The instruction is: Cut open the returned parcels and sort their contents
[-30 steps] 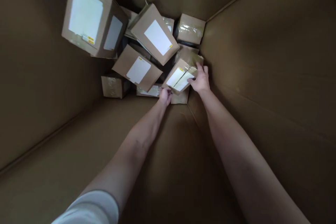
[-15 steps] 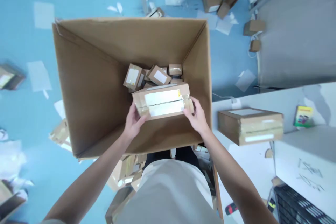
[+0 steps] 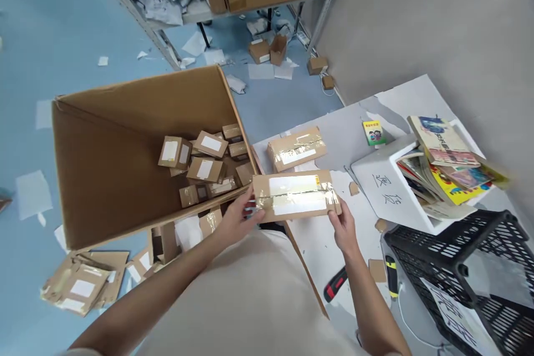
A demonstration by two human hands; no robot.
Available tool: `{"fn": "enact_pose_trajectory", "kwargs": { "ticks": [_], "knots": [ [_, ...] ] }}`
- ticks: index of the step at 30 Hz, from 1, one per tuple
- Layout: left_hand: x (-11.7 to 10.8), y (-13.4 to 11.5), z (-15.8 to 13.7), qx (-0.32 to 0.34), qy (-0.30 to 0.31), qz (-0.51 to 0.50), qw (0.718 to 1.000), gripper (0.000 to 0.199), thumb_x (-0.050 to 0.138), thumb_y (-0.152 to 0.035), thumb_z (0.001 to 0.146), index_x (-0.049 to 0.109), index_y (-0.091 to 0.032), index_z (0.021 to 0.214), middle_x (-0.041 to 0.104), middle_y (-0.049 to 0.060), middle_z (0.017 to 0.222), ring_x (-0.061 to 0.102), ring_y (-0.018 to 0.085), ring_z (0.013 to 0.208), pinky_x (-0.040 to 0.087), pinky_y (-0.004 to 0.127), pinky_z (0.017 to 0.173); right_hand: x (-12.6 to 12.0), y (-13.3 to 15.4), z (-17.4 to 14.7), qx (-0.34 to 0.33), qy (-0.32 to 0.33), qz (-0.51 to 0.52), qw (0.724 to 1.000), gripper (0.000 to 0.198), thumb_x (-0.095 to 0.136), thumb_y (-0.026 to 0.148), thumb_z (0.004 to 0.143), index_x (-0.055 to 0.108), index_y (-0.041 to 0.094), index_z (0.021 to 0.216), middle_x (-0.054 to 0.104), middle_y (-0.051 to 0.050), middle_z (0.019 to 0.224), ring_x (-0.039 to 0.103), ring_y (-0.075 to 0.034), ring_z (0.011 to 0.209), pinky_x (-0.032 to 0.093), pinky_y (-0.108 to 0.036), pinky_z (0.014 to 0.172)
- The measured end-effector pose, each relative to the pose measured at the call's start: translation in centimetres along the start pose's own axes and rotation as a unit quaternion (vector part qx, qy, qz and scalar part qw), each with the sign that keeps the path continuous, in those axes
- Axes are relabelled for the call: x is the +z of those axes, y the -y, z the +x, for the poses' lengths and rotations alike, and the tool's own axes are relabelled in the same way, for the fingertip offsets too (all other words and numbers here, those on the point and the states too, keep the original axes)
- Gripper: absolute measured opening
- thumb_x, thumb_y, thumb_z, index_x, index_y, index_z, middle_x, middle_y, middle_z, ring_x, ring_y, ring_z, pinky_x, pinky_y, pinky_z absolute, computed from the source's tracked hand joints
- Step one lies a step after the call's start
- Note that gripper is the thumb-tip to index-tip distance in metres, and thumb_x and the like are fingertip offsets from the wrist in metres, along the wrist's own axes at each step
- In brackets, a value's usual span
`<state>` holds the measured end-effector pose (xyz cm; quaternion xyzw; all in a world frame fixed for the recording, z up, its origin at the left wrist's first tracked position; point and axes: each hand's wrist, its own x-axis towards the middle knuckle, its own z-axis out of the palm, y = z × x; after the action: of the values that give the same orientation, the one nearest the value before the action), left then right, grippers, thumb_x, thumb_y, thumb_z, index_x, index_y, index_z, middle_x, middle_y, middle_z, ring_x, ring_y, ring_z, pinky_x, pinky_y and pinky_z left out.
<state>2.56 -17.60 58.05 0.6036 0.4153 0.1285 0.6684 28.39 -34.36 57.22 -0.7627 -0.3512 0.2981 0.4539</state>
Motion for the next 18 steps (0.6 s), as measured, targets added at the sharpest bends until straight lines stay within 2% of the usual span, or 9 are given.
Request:
{"fn": "enact_pose_trajectory", "kwargs": {
  "ticks": [3,6,11,18],
  "knots": [
    [5.9,2.3,3.3,-0.019,0.007,-0.040,0.999,0.085,0.067,-0.038,0.076,0.024,-0.024,0.148,0.059,0.009,0.127,0.064,0.021,0.100,0.056,0.036,0.084,-2.3,-4.5,2.4,0.044,-0.027,0.015,0.999,0.060,0.058,0.048,0.081,0.046,0.019,0.132,0.056,-0.013,0.128,0.053,-0.028,0.116,0.042,-0.045,0.100],
    [9.1,4.2,6.3,-0.029,0.005,-0.049,0.998,0.085,0.070,-0.033,0.074,0.026,-0.024,0.146,0.059,0.009,0.126,0.064,0.020,0.100,0.053,0.037,0.091,-2.8,-7.3,5.7,0.071,-0.027,0.049,0.996,0.065,0.064,0.051,0.075,0.049,0.019,0.129,0.057,-0.013,0.126,0.056,-0.027,0.112,0.043,-0.046,0.099],
    [10.6,5.5,9.0,-0.031,-0.026,-0.046,0.998,0.087,0.071,-0.032,0.074,0.024,-0.024,0.147,0.055,0.012,0.132,0.062,0.023,0.105,0.050,0.042,0.095,-2.3,-9.3,9.4,0.093,0.000,0.117,0.989,0.074,0.070,0.054,0.066,0.049,0.017,0.127,0.059,-0.014,0.124,0.059,-0.025,0.108,0.044,-0.044,0.099],
    [11.2,5.5,8.0,-0.045,-0.053,-0.035,0.997,0.094,0.073,-0.034,0.072,0.019,-0.025,0.149,0.052,0.012,0.134,0.061,0.024,0.107,0.049,0.039,0.094,-2.6,-10.8,9.4,0.102,0.032,0.136,0.985,0.077,0.072,0.054,0.065,0.046,0.019,0.128,0.059,-0.013,0.125,0.058,-0.024,0.109,0.045,-0.041,0.097]
  ]
}}
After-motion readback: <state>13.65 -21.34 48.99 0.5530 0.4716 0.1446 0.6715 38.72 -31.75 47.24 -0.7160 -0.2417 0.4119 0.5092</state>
